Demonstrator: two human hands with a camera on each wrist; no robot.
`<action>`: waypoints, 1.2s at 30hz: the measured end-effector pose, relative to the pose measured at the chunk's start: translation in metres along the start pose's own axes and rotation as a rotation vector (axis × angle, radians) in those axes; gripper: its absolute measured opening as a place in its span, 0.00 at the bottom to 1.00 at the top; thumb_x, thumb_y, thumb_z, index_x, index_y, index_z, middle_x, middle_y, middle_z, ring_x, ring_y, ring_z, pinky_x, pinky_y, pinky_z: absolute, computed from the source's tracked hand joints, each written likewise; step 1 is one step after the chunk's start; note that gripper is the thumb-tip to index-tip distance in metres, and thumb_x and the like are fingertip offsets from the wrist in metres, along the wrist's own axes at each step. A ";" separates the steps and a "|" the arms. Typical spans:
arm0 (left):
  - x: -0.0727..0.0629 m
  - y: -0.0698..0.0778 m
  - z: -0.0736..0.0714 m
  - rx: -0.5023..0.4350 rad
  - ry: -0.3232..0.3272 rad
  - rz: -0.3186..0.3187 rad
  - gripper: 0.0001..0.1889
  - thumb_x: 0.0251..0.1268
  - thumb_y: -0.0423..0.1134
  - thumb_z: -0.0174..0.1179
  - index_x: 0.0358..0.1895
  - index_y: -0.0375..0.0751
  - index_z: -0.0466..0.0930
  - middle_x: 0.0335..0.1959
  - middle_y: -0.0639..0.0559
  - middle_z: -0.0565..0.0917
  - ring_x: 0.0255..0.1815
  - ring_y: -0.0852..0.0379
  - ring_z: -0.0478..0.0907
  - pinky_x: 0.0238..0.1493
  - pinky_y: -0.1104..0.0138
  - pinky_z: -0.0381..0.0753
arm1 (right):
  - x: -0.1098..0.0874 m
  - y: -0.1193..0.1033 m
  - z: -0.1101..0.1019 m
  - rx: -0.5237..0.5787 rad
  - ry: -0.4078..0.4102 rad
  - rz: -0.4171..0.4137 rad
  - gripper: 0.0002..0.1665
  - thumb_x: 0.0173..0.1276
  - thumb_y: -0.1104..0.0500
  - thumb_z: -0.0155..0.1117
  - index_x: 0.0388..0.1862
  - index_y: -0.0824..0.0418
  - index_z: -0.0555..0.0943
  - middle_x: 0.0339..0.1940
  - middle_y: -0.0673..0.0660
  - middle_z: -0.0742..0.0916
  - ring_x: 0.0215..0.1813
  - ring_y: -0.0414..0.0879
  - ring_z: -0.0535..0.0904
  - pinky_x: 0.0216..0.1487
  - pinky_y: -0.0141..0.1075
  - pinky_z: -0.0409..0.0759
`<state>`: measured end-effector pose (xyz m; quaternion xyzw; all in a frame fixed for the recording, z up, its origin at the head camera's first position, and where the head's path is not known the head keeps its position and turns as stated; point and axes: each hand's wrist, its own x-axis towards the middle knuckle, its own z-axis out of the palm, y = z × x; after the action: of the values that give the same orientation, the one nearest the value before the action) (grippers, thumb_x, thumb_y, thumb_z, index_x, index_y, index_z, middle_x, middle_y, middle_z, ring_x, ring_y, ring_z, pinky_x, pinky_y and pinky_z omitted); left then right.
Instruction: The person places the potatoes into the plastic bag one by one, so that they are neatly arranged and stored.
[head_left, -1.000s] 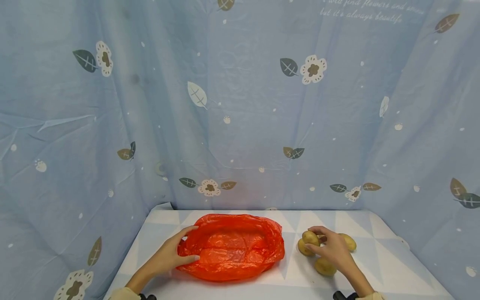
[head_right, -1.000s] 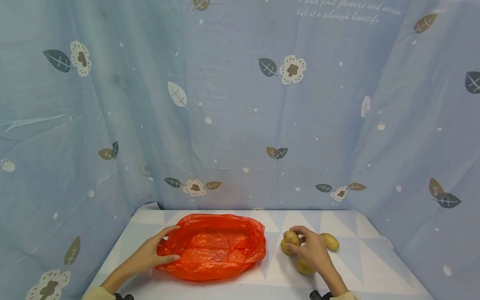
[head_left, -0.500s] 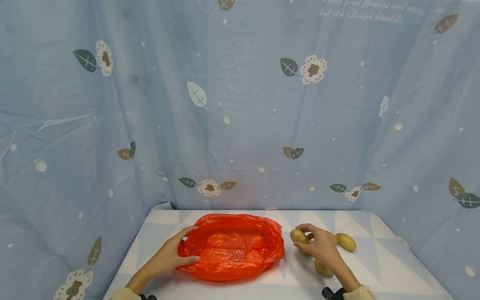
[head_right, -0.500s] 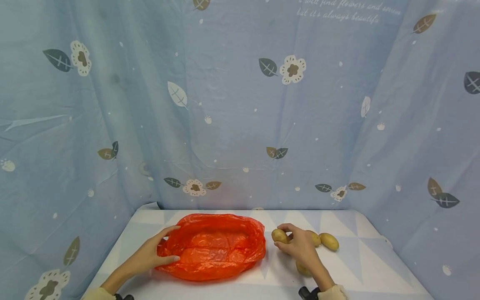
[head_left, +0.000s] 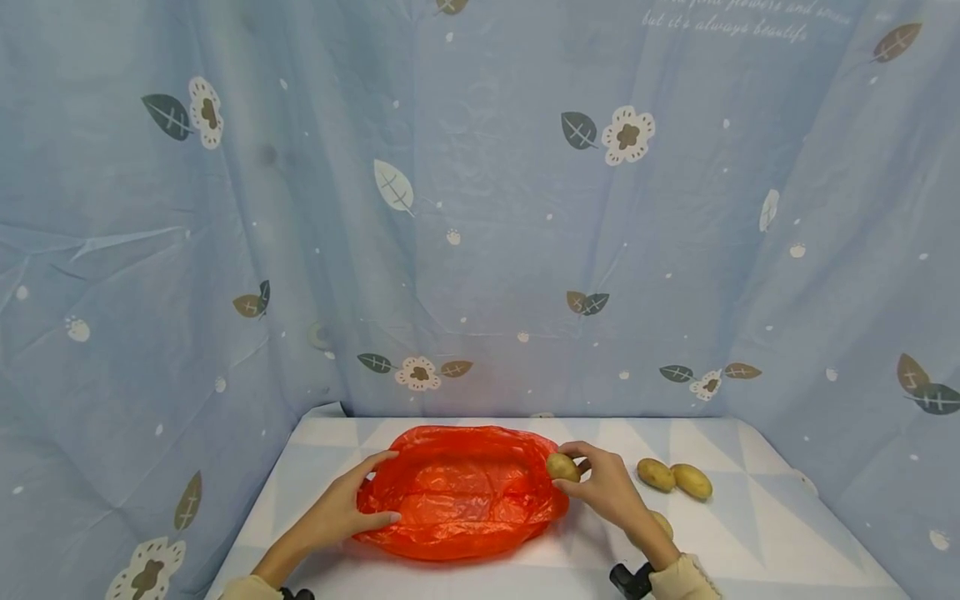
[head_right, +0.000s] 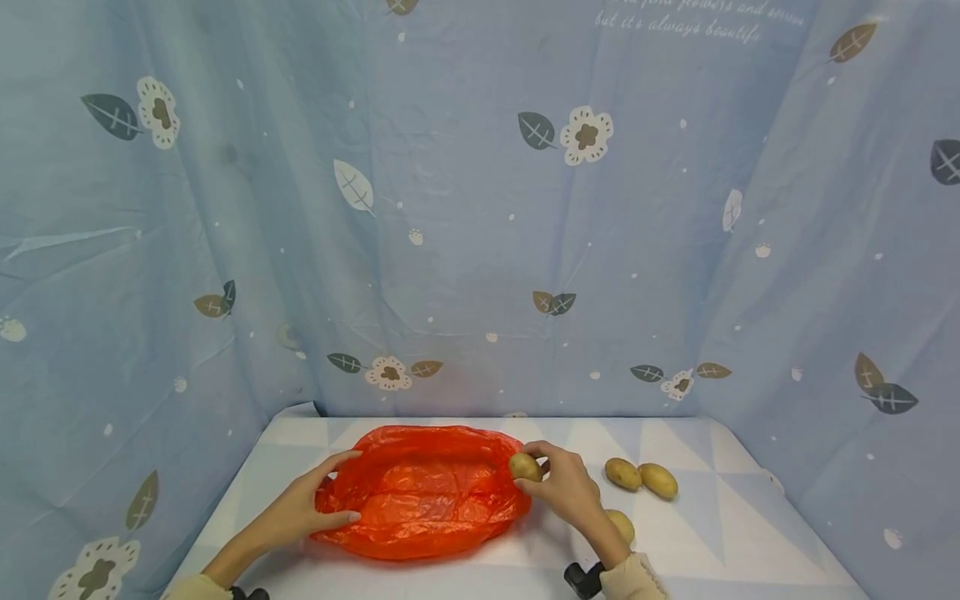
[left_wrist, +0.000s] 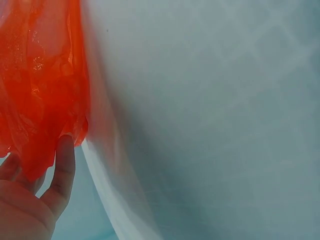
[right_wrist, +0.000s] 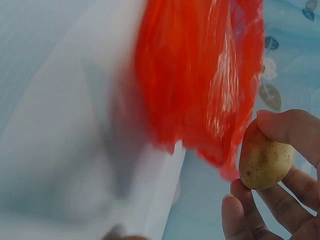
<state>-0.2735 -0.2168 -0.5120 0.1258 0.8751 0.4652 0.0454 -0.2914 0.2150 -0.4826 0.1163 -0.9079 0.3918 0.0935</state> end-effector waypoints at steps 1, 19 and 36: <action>0.000 0.000 0.000 0.000 0.001 0.000 0.48 0.51 0.50 0.81 0.77 0.57 0.65 0.71 0.43 0.72 0.58 0.46 0.77 0.52 0.52 0.86 | 0.001 -0.001 0.003 -0.003 -0.005 -0.012 0.26 0.53 0.57 0.85 0.52 0.54 0.86 0.47 0.48 0.89 0.39 0.41 0.82 0.35 0.32 0.79; 0.000 -0.002 0.001 0.001 0.007 0.011 0.48 0.51 0.50 0.81 0.76 0.58 0.66 0.71 0.45 0.72 0.57 0.46 0.77 0.51 0.54 0.86 | 0.019 -0.036 0.047 -0.034 -0.098 -0.173 0.23 0.55 0.56 0.84 0.49 0.53 0.86 0.40 0.43 0.86 0.39 0.42 0.78 0.39 0.34 0.78; -0.002 0.000 0.002 0.014 0.010 0.014 0.48 0.50 0.51 0.81 0.76 0.59 0.66 0.72 0.44 0.71 0.61 0.43 0.76 0.53 0.50 0.85 | 0.032 -0.061 0.085 0.021 -0.184 -0.142 0.22 0.57 0.55 0.83 0.50 0.51 0.85 0.41 0.43 0.85 0.42 0.43 0.77 0.41 0.34 0.79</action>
<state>-0.2710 -0.2158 -0.5133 0.1298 0.8775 0.4601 0.0371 -0.3112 0.1075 -0.4895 0.2170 -0.8980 0.3812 0.0360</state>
